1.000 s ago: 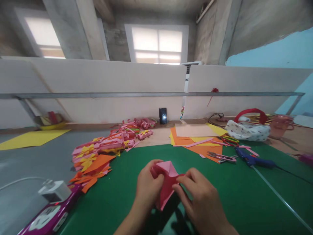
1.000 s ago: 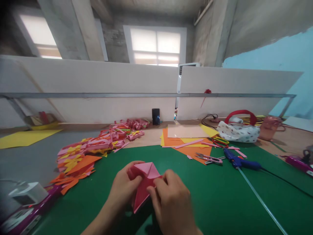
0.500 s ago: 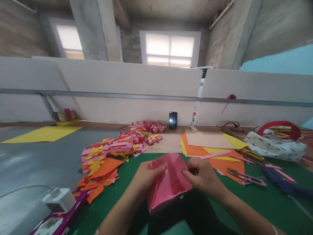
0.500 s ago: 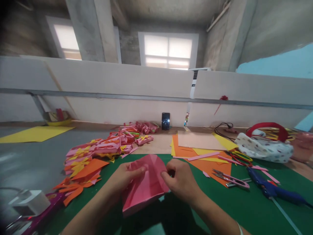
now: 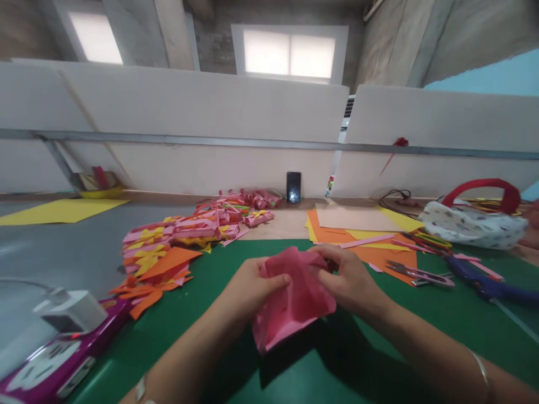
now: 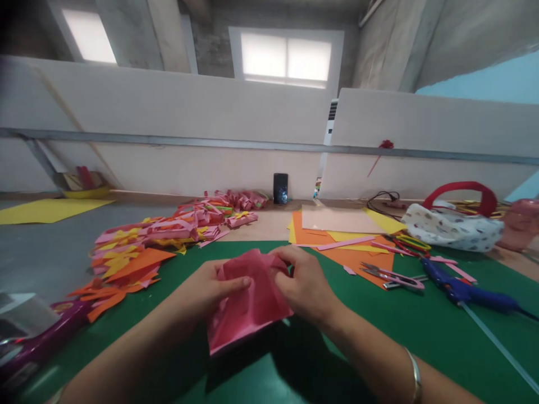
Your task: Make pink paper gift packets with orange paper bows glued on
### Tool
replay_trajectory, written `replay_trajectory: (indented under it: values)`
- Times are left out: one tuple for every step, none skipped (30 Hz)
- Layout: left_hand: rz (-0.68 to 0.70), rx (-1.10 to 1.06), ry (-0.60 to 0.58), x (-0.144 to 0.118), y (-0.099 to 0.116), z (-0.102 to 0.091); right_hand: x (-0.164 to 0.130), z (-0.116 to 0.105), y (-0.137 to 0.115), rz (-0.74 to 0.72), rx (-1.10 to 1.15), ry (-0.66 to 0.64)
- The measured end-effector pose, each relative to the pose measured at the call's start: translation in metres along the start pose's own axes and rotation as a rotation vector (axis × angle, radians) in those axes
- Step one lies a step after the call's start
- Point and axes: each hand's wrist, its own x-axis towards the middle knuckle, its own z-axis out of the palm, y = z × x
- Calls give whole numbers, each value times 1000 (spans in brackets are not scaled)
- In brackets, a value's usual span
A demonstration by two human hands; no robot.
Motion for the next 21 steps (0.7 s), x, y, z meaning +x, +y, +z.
replay_trajectory:
  values:
    - [12,24,-8,-1,0,0,0,0,0,-9,11,-8]
    - [21,48,-20,-1,0,0,0,-1,0,-24,5,-12]
    - [31,75,-30,-1,0,-1,0,-2,0,-44,-15,-16]
    - [47,109,-39,-1,0,-1,-1,-3,-1,-65,-38,-25]
    - [77,151,-38,0,1,-1,-1,-3,-1,-82,-58,-38]
    - [122,203,-25,0,1,-2,-1,-4,-2,-92,-75,-55]
    - [179,256,7,1,2,-2,-1,-5,-2,-98,-88,-73]
    - [241,300,46,1,3,-2,-1,-5,-3,-99,-94,-86]
    - [294,322,73,1,4,-2,-2,-5,-3,-96,-93,-93]
    - [324,320,75,1,5,-2,-2,-6,-3,-92,-89,-90]
    - [328,294,53,0,5,-2,-2,-6,-3,-92,-85,-78]
    - [312,253,14,0,6,-2,-2,-6,-3,-98,-84,-61]
    - [284,208,-24,-1,6,-2,-2,-6,-3,-110,-91,-40]
    - [254,174,-51,-1,7,-2,-2,-6,-3,-126,-105,-18]
    - [228,152,-57,-1,6,-2,-2,-5,-3,-143,-124,3]
    - [210,142,-47,-1,6,-2,-2,-5,-3,-156,-142,25]
    - [198,139,-32,-1,6,-2,-3,-5,-3,-160,-153,45]
    - [187,139,-18,-1,5,-2,-3,-4,-3,-155,-155,60]
    - [176,143,-6,-1,5,-2,-3,-4,-3,-144,-144,64]
    - [165,152,7,-1,5,-2,-3,-4,-3,-130,-121,59]
    - [154,162,21,-1,5,-2,-3,-4,-3,-118,-90,46]
